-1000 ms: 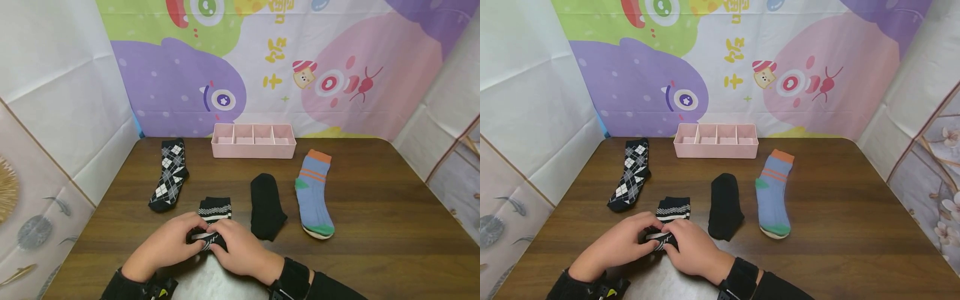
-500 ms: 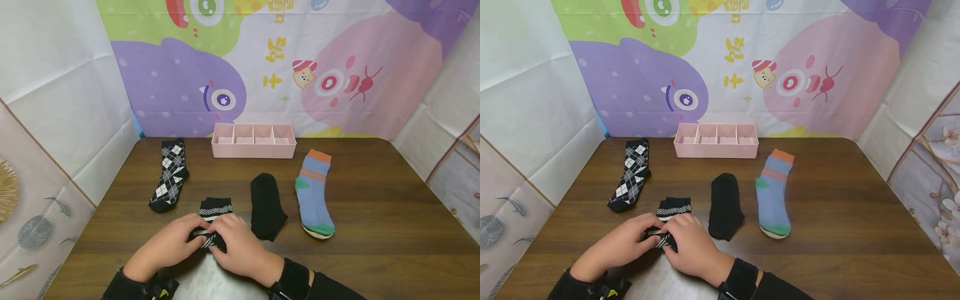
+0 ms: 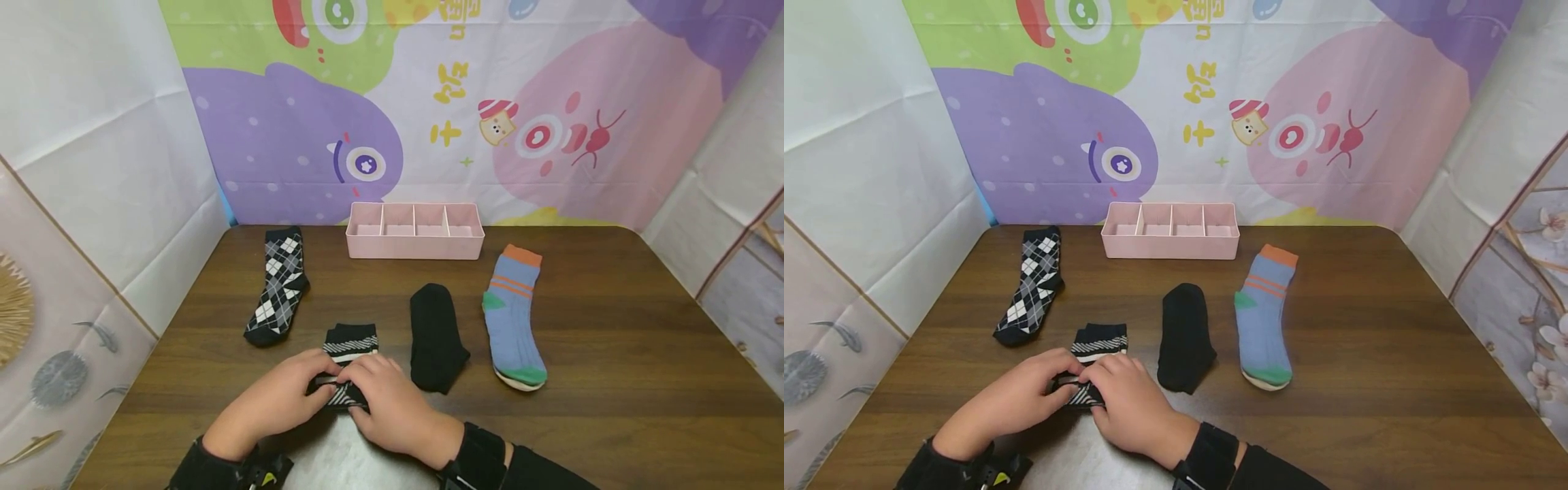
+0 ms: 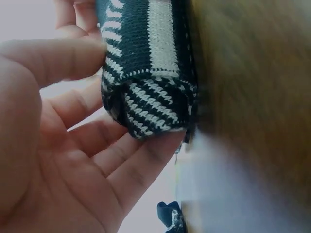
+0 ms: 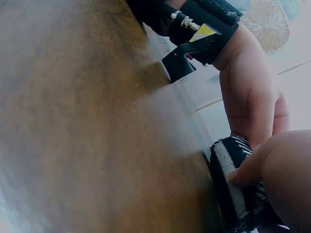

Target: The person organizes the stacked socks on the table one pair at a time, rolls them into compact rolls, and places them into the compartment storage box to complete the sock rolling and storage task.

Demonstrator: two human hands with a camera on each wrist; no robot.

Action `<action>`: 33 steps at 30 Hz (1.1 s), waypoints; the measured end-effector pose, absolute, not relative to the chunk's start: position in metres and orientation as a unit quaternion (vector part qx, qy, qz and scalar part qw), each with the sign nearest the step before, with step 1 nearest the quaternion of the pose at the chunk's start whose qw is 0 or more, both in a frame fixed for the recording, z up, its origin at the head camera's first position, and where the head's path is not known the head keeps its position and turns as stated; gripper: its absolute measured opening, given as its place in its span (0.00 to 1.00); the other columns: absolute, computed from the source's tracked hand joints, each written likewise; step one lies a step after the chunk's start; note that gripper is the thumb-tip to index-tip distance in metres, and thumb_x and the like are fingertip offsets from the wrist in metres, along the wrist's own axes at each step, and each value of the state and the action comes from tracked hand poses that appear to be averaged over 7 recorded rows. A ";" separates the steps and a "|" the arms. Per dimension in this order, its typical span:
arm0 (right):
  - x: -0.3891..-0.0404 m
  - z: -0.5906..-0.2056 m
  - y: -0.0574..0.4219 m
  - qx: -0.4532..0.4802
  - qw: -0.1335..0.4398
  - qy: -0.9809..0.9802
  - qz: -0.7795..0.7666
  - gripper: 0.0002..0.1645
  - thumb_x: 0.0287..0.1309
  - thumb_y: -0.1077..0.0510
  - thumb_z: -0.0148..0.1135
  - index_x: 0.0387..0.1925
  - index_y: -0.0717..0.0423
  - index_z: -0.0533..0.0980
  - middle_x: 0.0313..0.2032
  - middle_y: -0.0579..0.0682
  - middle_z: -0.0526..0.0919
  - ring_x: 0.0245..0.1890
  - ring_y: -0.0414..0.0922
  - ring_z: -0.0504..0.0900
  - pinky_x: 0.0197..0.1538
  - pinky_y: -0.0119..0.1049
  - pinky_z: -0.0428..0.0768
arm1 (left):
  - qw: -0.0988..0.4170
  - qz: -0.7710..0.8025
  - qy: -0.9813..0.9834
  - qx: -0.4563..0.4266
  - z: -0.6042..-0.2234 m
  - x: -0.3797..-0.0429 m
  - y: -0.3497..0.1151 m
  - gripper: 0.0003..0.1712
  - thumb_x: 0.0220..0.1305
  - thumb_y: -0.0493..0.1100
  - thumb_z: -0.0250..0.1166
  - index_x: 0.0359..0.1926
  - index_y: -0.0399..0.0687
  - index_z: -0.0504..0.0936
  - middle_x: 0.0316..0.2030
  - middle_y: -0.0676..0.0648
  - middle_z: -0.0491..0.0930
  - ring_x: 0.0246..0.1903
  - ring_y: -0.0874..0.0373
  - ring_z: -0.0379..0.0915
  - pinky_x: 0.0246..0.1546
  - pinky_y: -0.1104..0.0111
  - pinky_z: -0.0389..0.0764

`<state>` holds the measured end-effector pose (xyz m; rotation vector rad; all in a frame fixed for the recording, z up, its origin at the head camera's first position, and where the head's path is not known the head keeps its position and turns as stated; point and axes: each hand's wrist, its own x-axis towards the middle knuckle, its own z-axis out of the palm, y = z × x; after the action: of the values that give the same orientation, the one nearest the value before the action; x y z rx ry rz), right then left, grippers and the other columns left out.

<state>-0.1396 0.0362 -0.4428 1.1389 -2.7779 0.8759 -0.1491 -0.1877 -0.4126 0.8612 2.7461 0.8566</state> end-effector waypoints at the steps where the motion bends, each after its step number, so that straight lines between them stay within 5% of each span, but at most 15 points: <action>1: -0.140 -0.443 0.037 0.364 0.006 -0.887 0.284 0.20 0.66 0.57 0.68 0.57 0.46 0.77 0.58 0.42 0.77 0.62 0.41 0.72 0.65 0.48 0.71 | 0.067 0.285 0.912 0.287 -0.413 -0.149 -0.188 0.08 0.65 0.41 0.70 0.45 0.57 0.84 0.41 0.61 0.76 0.41 0.64 0.73 0.46 0.61 0.79; 8: -0.140 -0.441 0.038 0.380 0.011 -0.867 0.321 0.15 0.72 0.59 0.61 0.58 0.51 0.76 0.58 0.45 0.78 0.63 0.42 0.74 0.67 0.44 0.71 | 0.054 0.279 0.917 0.281 -0.411 -0.148 -0.189 0.16 0.54 0.43 0.77 0.44 0.53 0.84 0.43 0.59 0.73 0.43 0.61 0.74 0.47 0.60 0.80; 21: -0.139 -0.444 0.038 0.363 0.034 -0.848 0.384 0.07 0.75 0.62 0.56 0.50 0.53 0.76 0.51 0.46 0.77 0.52 0.40 0.77 0.56 0.34 0.77 | 0.106 0.303 0.910 0.264 -0.407 -0.149 -0.187 0.10 0.69 0.42 0.68 0.49 0.52 0.81 0.46 0.56 0.83 0.50 0.56 0.79 0.53 0.51 0.80; 28: -0.138 -0.442 0.036 0.338 0.083 -0.875 0.336 0.13 0.65 0.52 0.70 0.48 0.46 0.80 0.57 0.46 0.75 0.61 0.45 0.71 0.65 0.46 0.71 | 0.112 0.299 0.913 0.253 -0.408 -0.149 -0.187 0.05 0.71 0.40 0.66 0.45 0.53 0.81 0.44 0.57 0.81 0.46 0.58 0.78 0.50 0.53 0.79; 33: -0.133 -0.435 0.035 0.322 0.171 -0.887 0.282 0.15 0.55 0.51 0.77 0.44 0.43 0.82 0.55 0.46 0.75 0.59 0.48 0.70 0.59 0.49 0.71 | 0.103 0.302 0.915 0.246 -0.409 -0.152 -0.188 0.04 0.71 0.38 0.65 0.43 0.52 0.81 0.44 0.56 0.78 0.47 0.57 0.76 0.51 0.52 0.78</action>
<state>-0.1332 0.0348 -0.4352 0.9129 -2.5194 0.8014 -0.1515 -0.1881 -0.4086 0.7260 2.7007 0.8912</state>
